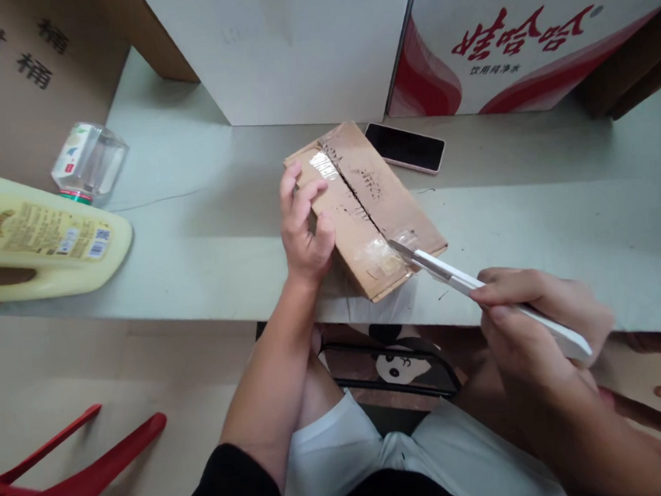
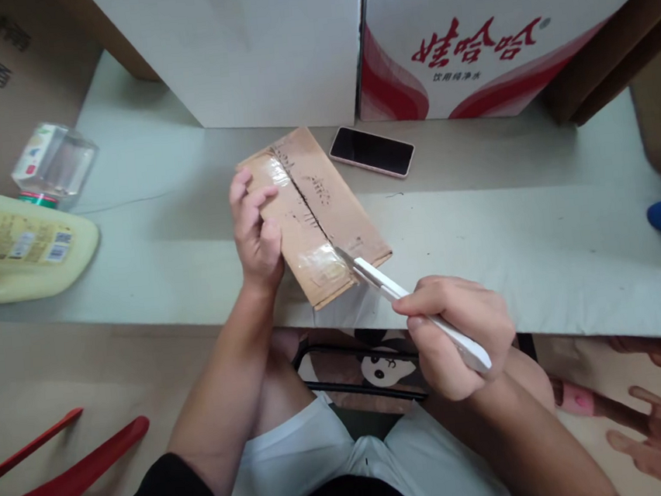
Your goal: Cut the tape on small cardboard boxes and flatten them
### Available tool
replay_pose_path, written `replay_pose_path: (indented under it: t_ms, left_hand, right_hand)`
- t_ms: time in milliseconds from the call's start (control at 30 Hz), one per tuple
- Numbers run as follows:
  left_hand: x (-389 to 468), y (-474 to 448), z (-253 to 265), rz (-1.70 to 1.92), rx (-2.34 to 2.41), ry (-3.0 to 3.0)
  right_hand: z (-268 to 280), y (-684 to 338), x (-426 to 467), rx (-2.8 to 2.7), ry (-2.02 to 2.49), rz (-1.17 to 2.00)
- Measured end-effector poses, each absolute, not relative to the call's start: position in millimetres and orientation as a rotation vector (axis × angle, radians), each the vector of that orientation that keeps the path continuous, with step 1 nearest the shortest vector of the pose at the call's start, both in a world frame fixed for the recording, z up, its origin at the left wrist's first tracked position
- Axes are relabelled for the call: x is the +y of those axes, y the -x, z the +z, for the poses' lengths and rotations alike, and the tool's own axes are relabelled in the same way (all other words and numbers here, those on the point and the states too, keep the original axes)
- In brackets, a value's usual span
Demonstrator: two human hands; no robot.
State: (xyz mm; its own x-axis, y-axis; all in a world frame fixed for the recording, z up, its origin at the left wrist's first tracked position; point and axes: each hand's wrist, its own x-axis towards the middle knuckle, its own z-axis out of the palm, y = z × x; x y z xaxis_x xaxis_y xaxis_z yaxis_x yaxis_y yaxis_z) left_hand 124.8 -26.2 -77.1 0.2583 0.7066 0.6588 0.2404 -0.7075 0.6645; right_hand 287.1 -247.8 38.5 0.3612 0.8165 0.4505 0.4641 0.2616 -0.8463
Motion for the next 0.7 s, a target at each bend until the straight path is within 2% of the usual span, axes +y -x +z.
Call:
replay_pose_path:
  t_ms: [467,700]
  left_hand:
    - [-29.0,-126.9,-77.0,1.454,0.916,-2.116]
    - [-27.6,-126.2,-78.2,1.469,0.869,-2.072]
  right_hand:
    - [40.2,-274.9,-247.1,-1.157,1.56,0.408]
    - [22.6,-287.2,-234.7,-1.373,1.345,0.313]
